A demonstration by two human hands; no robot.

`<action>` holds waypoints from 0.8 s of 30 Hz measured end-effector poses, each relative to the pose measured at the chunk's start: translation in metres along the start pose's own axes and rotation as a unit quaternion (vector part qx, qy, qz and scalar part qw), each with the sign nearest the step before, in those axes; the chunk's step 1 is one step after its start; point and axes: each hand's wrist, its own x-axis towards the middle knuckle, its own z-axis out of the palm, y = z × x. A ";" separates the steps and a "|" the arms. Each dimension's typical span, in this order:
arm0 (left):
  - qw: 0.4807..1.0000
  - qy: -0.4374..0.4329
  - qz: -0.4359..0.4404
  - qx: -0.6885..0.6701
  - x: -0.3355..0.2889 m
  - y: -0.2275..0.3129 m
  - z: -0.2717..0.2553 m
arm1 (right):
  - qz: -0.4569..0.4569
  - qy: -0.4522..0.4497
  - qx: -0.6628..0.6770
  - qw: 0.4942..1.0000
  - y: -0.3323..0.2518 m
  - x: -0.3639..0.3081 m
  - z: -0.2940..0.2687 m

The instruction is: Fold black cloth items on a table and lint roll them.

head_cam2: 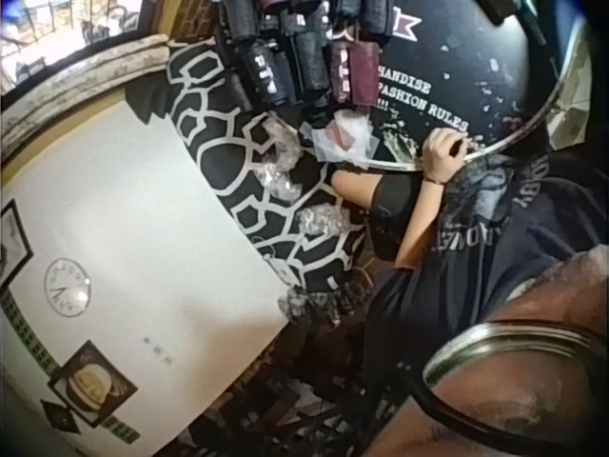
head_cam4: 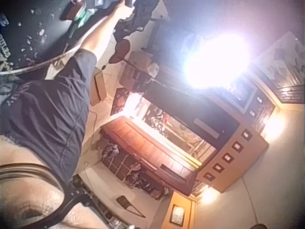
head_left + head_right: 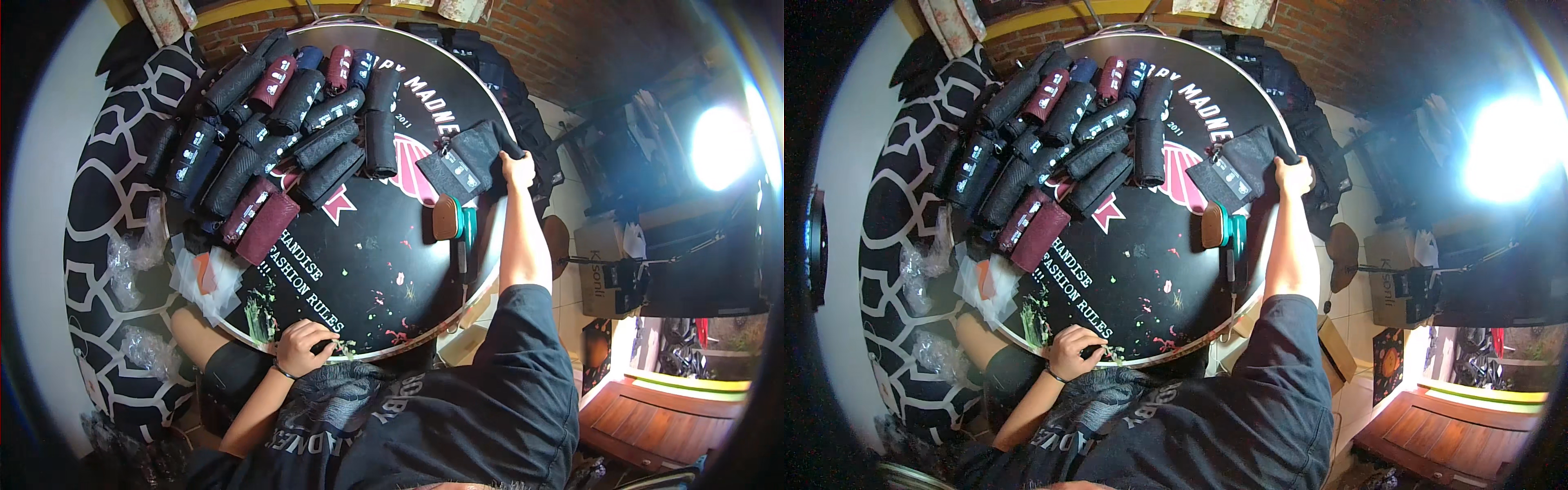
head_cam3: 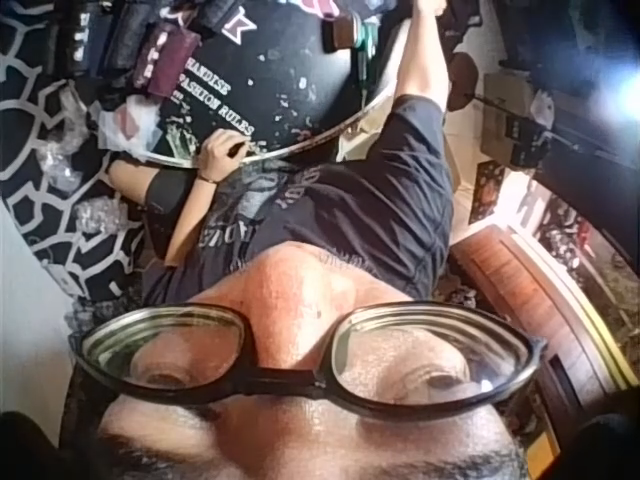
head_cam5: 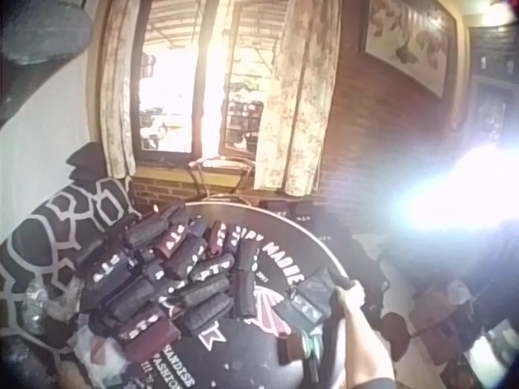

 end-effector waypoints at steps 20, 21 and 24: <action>0.980 0.051 -0.054 -0.182 0.030 0.025 -0.053 | -0.321 -0.149 0.645 0.677 -0.117 -0.235 -0.250; 0.978 0.114 -0.007 -0.176 0.038 0.032 -0.063 | -0.332 -0.187 0.619 0.686 -0.117 -0.262 -0.262; 0.960 0.235 0.061 -0.138 0.061 0.050 -0.091 | -0.352 -0.310 0.582 0.665 -0.101 -0.327 -0.278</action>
